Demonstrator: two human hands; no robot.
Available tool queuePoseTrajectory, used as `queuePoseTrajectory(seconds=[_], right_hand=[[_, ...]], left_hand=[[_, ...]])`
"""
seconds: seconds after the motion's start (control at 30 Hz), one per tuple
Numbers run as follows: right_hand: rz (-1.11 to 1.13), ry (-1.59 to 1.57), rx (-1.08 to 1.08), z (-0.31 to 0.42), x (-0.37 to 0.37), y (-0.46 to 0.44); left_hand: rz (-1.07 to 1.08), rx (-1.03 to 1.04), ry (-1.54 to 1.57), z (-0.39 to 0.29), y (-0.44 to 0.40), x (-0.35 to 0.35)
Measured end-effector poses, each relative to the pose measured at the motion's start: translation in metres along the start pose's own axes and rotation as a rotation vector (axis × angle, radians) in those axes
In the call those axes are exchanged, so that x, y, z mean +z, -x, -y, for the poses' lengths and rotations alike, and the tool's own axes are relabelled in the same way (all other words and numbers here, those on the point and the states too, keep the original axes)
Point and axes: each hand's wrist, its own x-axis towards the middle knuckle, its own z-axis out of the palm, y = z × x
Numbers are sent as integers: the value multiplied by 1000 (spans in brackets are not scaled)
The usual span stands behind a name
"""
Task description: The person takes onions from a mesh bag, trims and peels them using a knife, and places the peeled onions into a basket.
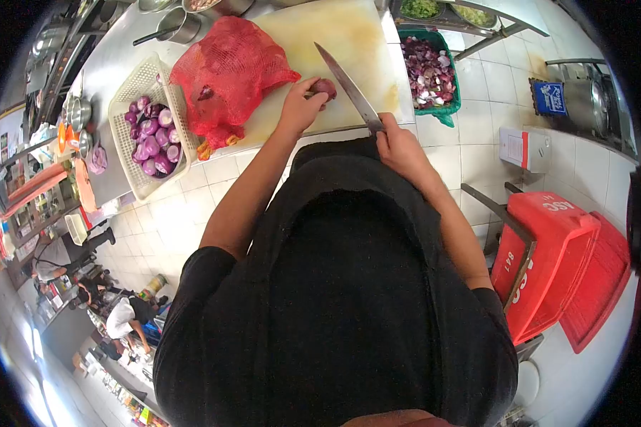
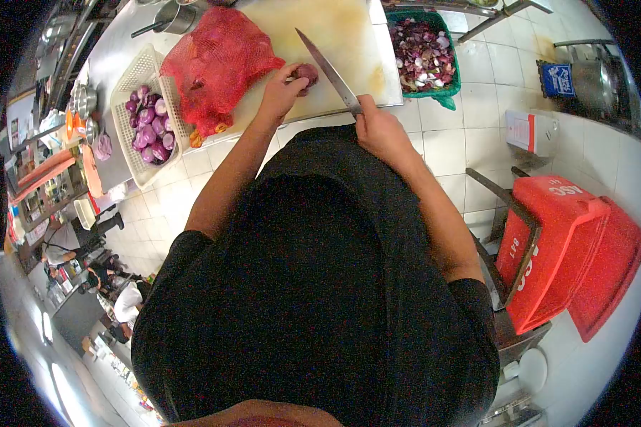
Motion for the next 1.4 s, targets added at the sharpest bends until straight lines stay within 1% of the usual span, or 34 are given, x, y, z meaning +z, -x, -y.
queuePoseTrajectory(seconds=[0.13, 0.33, 0.43, 0.53, 0.73, 0.83, 0.93, 1.03, 1.13, 1.23, 1.33, 1.4], right_hand=[[27, 67, 35, 5, 2, 0], [25, 166, 67, 16, 3, 0], [13, 185, 41, 16, 6, 1], [61, 214, 66, 20, 6, 0], [139, 254, 74, 35, -8, -1], [128, 253, 74, 41, -10, -5], [224, 268, 173, 55, -13, -18], [191, 249, 132, 52, -3, -26], [147, 267, 107, 47, 5, -32], [140, 259, 77, 39, 12, -42], [80, 164, 42, 21, 30, -58], [55, 153, 72, 15, 39, -59]], left_hand=[[-7, 33, -59, -9, 3, 4], [-105, -6, 53, -11, 6, 23], [-102, 10, 62, -8, 4, 24], [-131, 15, -2, -6, 6, 23], [-111, 37, -19, -3, 3, 21], [-116, 32, -57, -7, 6, 22], [-142, 63, -118, -6, 6, 22], [-128, 23, -85, -11, 7, 21], [-120, 30, 5, -10, 7, 22], [-136, 33, -91, -21, 12, 23], [-154, 171, -342, -17, 12, 22], [-137, 148, -240, -17, 13, 22]])
